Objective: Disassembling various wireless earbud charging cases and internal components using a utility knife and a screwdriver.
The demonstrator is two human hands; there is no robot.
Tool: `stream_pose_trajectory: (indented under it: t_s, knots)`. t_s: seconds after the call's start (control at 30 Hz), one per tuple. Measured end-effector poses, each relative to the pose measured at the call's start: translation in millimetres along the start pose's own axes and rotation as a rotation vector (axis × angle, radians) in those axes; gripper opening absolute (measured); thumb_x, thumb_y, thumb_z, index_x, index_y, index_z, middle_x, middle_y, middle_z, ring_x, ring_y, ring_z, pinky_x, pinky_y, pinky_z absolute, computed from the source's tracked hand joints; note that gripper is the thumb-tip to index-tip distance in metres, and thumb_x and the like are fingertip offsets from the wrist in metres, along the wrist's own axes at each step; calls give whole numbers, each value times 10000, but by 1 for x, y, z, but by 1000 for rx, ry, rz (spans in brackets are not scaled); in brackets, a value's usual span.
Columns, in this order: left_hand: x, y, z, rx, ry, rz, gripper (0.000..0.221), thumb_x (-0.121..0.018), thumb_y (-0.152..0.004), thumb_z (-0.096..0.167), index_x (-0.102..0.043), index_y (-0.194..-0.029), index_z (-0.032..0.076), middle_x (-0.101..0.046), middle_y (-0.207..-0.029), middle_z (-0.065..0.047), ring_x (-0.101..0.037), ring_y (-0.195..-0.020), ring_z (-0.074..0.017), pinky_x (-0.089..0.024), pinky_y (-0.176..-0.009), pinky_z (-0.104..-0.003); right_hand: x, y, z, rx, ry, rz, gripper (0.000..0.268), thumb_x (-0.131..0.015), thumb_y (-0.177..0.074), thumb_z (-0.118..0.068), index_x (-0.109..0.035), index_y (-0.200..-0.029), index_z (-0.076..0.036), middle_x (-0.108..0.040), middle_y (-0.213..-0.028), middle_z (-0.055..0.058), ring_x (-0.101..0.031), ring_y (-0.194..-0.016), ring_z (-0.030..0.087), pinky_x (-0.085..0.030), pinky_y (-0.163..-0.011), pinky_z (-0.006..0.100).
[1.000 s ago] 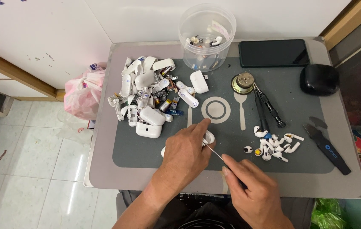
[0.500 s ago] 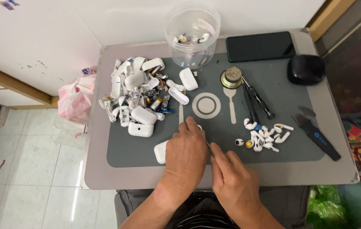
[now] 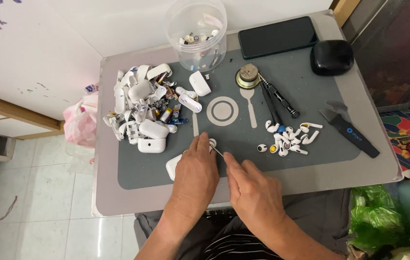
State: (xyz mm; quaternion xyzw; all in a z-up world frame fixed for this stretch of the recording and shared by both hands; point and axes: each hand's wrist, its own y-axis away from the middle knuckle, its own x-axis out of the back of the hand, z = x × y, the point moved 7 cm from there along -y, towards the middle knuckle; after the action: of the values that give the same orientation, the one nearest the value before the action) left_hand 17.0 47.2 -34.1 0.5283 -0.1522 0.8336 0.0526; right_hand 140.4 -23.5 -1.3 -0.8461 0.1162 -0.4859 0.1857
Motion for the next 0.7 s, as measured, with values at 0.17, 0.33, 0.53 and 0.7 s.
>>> stream_pose_trajectory:
  t_s: [0.17, 0.33, 0.53, 0.7]
  knots:
    - [13, 0, 14, 18, 136, 30, 433, -533, -1009, 134, -523, -1390, -71, -583, -1376, -308, -628, -1121, -500, -544, -870, -531, -6, -11, 20, -213, -94, -140, 352, -642, -934, -186, -713, -1277, -216, -670, -758, 22, -655, -608, 353, -466, -460, 535]
    - [20, -1, 12, 15, 344, 30, 440, -521, -1027, 178, -518, -1408, -41, -572, -1430, -268, -569, -1290, -444, -498, -1003, -501, -4, -15, 30, -751, -460, -538, 439, -561, -940, -339, -729, -1339, -265, -861, -960, -43, -667, -636, 121, -511, -689, 301]
    - [42, -13, 1, 132, 547, -48, 419, -581, -986, 249, -642, -1341, 35, -618, -1403, -162, -611, -1295, -296, -507, -976, -378, 5, -14, 34, -882, -644, -491, 478, -575, -934, -315, -757, -1358, -190, -596, -601, 14, -449, -476, 134, -431, -508, 307]
    - [64, -16, -8, 579, 1099, -7, 437, -573, -973, 215, -671, -1363, 45, -718, -1062, -84, -654, -679, -176, -522, -549, -290, 13, -5, 36, -862, -556, -500, 489, -599, -921, -345, -748, -1384, -298, -647, -604, 29, -464, -475, 136, -433, -537, 312]
